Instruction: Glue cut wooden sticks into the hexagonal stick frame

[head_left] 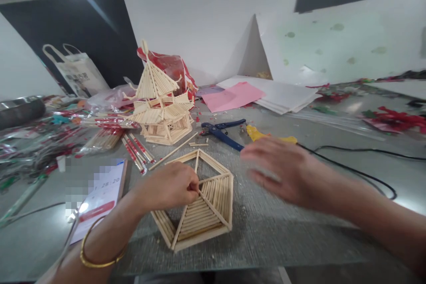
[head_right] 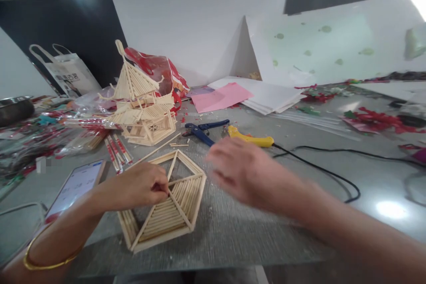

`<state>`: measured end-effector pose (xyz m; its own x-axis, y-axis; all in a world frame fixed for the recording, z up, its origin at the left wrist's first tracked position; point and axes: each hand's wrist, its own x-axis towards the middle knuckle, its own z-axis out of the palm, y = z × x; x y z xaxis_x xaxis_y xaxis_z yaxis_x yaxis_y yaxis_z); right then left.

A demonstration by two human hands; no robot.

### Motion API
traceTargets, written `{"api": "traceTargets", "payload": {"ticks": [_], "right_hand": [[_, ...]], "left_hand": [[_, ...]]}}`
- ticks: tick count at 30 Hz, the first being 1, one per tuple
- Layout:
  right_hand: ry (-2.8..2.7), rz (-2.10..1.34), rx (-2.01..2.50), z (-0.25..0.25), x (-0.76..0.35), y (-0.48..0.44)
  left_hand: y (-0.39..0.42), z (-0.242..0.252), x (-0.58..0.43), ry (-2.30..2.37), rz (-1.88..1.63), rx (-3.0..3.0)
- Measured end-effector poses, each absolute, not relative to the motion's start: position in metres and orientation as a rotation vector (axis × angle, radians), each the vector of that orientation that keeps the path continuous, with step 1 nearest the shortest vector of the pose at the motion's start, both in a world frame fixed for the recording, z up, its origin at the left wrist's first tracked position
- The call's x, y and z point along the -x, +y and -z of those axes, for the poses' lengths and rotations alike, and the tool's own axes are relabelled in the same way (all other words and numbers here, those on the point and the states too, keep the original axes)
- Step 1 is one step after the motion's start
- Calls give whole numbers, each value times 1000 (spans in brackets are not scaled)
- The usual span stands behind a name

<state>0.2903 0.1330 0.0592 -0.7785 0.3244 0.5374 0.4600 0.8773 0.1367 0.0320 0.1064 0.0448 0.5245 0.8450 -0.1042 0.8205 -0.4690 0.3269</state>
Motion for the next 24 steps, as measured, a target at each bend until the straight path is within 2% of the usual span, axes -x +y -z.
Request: {"api": "traceTargets", "payload": {"ticks": [4, 9, 24], "right_hand": [[-2727, 197, 317, -40, -266, 91], [-2789, 269, 190, -20, -260, 93], [-2782, 280, 244, -10, -255, 93]], "left_hand": [[108, -47, -31, 1341, -23, -2459], [107, -49, -31, 1317, -6, -2486], [106, -52, -32, 1306, -4, -2479]]}}
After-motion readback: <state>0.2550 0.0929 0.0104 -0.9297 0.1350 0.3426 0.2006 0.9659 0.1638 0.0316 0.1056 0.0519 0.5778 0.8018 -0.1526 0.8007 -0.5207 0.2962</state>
